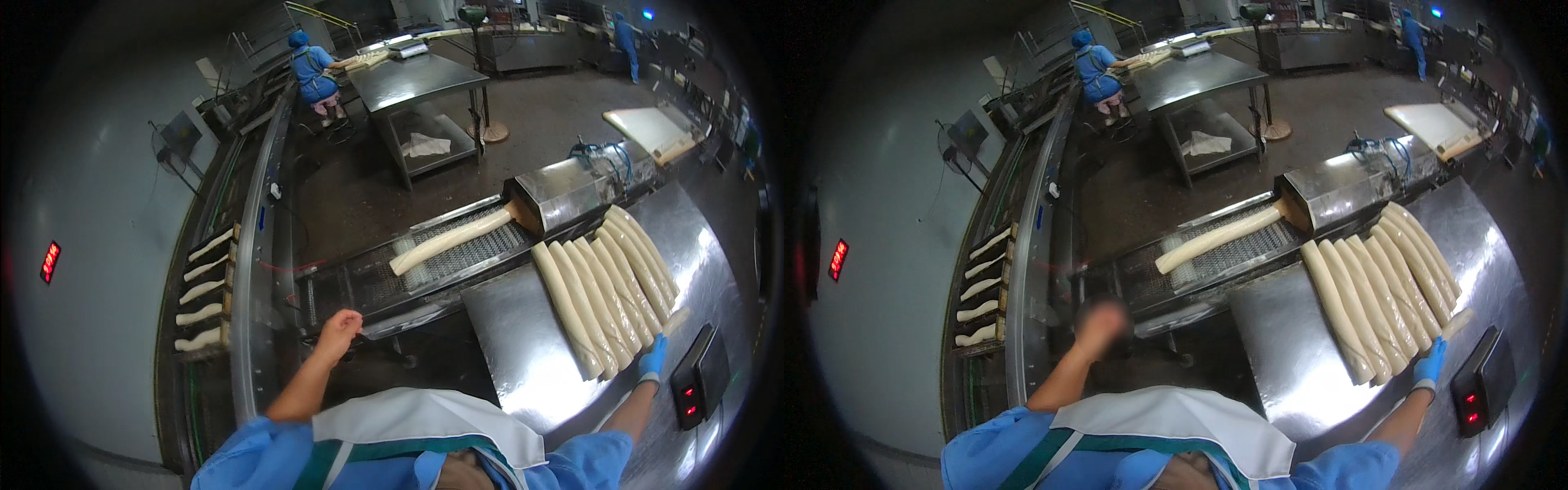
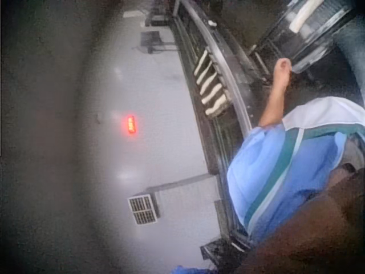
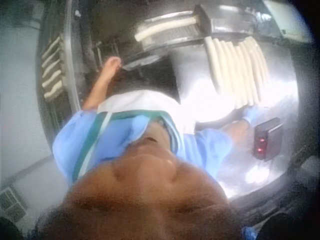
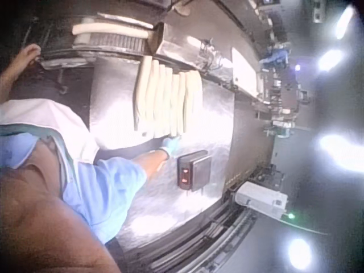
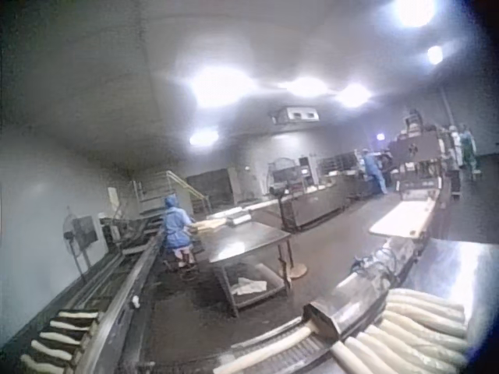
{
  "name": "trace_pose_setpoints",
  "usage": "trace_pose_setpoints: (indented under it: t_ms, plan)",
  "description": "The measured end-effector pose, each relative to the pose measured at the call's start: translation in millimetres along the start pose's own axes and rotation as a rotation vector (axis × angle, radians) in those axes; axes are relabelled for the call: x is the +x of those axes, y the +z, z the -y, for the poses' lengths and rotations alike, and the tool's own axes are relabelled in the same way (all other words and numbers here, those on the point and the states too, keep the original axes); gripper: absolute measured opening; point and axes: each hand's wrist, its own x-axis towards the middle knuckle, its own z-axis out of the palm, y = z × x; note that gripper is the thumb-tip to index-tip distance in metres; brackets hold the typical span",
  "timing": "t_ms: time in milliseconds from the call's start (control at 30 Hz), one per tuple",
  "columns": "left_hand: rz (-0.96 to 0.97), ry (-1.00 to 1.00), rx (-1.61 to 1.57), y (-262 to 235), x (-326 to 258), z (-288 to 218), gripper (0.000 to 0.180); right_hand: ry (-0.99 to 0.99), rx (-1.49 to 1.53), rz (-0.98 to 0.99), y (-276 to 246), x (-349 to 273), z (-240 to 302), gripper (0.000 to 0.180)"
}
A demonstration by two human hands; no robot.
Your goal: The person moves pieces of dough from a conveyor belt onto a metal table, organizes them, and then places them onto a baking tray. The person then places the loaded tray onto a rack.
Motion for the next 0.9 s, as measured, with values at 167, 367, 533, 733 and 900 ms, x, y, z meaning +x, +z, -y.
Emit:
trace_pose_setpoints:
  t_ms: [167, 367, 533, 733, 900]
  plan:
    - [0.002, 0.114, -0.107, 2.8, 21.5, 22.7, 0.013, -0.124, -0.148, -0.122, -18.7, -53.9, 6.3, 0.060]
    - [-0.015, 0.143, -0.150, -14.4, 23.5, 52.5, 0.013, 0.560, 0.107, 0.171, -88.8, -155.5, 29.2, 0.066]
    - [-0.031, 0.134, -0.056, -31.6, 37.8, 54.0, 0.012, 0.726, 0.297, 0.000, -107.7, -211.8, 41.2, 0.062]
    - [0.057, -0.048, -0.025, -38.6, 51.7, 61.0, 0.012, 0.517, 0.413, -0.230, -120.4, -295.3, 78.6, 0.061]
    - [0.097, 0.048, 0.194, -41.6, 75.7, 40.2, 0.013, 0.743, 0.302, -0.220, -123.6, -375.8, 87.6, 0.057]
